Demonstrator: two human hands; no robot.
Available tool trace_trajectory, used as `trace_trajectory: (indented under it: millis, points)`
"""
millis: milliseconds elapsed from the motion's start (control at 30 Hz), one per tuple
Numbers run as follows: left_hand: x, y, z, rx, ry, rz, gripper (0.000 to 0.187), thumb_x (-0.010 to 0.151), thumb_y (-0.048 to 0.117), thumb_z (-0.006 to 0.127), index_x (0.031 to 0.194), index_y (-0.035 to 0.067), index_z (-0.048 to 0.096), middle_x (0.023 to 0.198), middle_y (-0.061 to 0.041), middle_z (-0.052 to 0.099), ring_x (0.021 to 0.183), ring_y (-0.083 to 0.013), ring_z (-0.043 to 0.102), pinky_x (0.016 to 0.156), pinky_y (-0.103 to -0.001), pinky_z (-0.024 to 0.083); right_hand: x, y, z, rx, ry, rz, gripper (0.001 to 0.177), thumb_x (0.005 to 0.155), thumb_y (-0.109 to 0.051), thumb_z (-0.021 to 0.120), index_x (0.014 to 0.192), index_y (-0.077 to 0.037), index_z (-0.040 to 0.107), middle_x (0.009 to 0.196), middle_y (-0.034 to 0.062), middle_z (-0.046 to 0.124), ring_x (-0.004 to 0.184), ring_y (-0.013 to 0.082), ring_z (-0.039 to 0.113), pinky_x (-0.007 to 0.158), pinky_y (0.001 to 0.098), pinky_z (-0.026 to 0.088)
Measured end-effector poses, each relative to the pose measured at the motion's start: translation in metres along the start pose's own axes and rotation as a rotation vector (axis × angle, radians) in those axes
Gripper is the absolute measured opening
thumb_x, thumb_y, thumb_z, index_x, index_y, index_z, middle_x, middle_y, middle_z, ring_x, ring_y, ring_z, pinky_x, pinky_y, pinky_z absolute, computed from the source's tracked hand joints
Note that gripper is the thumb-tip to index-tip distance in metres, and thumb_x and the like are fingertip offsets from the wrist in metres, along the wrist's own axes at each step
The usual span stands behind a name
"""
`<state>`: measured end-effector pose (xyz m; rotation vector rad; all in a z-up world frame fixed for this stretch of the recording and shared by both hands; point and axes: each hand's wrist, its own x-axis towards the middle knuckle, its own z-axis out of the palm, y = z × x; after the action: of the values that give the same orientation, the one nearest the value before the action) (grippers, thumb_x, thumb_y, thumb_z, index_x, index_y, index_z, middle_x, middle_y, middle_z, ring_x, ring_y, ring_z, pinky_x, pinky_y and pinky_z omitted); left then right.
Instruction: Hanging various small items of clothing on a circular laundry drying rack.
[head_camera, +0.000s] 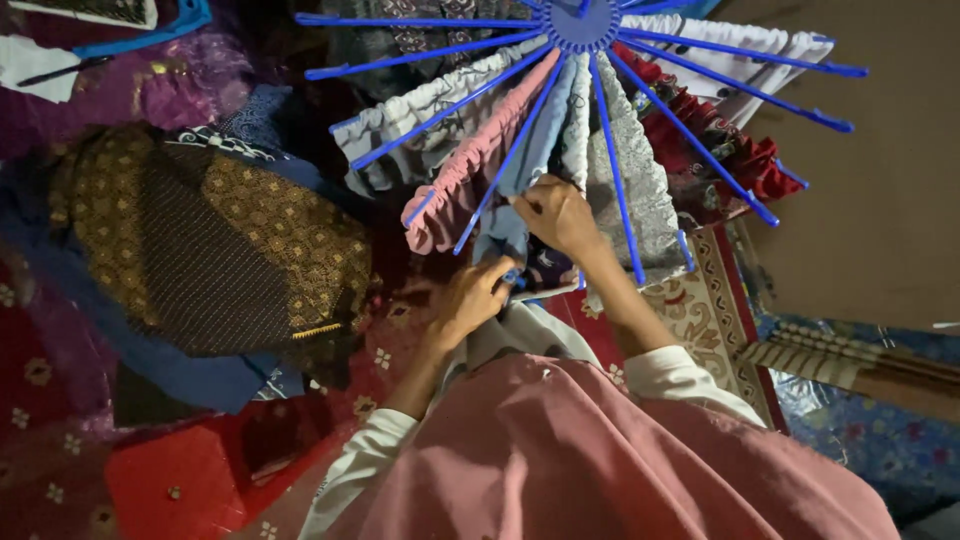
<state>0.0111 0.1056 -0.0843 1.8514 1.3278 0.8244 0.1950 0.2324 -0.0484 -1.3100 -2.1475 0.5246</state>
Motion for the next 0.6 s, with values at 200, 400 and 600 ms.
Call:
trace_trajectory:
  millis: [200, 400, 600]
  points:
    - [0.016, 0.022, -0.021, -0.061, 0.016, 0.001, 0.029, 0.092, 0.013, 0.068, 0.120, 0.018, 0.065, 0.105, -0.013, 0.075, 0.089, -0.0381, 0.072, 0.072, -0.048, 0.058, 0.045, 0.032, -0.007, -0.154, 0.230, -0.173, 0.024, 0.095, -0.022, 0.076, 0.108, -0.005, 0.066, 0.109, 0.0186, 0.068, 0.099, 0.0441, 0.067, 0.081, 0.0493, 0.056]
    - [0.035, 0.023, -0.023, 0.001, -0.042, -0.059, 0.032, 0.092, 0.012, 0.069, 0.123, 0.019, 0.064, 0.102, -0.013, 0.075, 0.088, -0.0385, 0.072, 0.073, -0.048, 0.057, 0.054, 0.080, 0.016, -0.050, 0.130, -0.052, 0.028, 0.094, -0.022, 0.075, 0.110, -0.003, 0.062, 0.112, 0.0243, 0.063, 0.095, 0.0434, 0.065, 0.082, 0.0498, 0.055]
    - [0.046, 0.009, -0.018, -0.017, -0.050, -0.021, 0.031, 0.092, 0.009, 0.067, 0.123, 0.015, 0.063, 0.106, -0.014, 0.075, 0.091, -0.0398, 0.071, 0.076, -0.048, 0.057, 0.074, 0.073, -0.009, -0.072, -0.296, 0.164, 0.026, 0.100, -0.031, 0.075, 0.100, -0.006, 0.068, 0.102, 0.0188, 0.068, 0.096, 0.0381, 0.069, 0.088, 0.0474, 0.056]
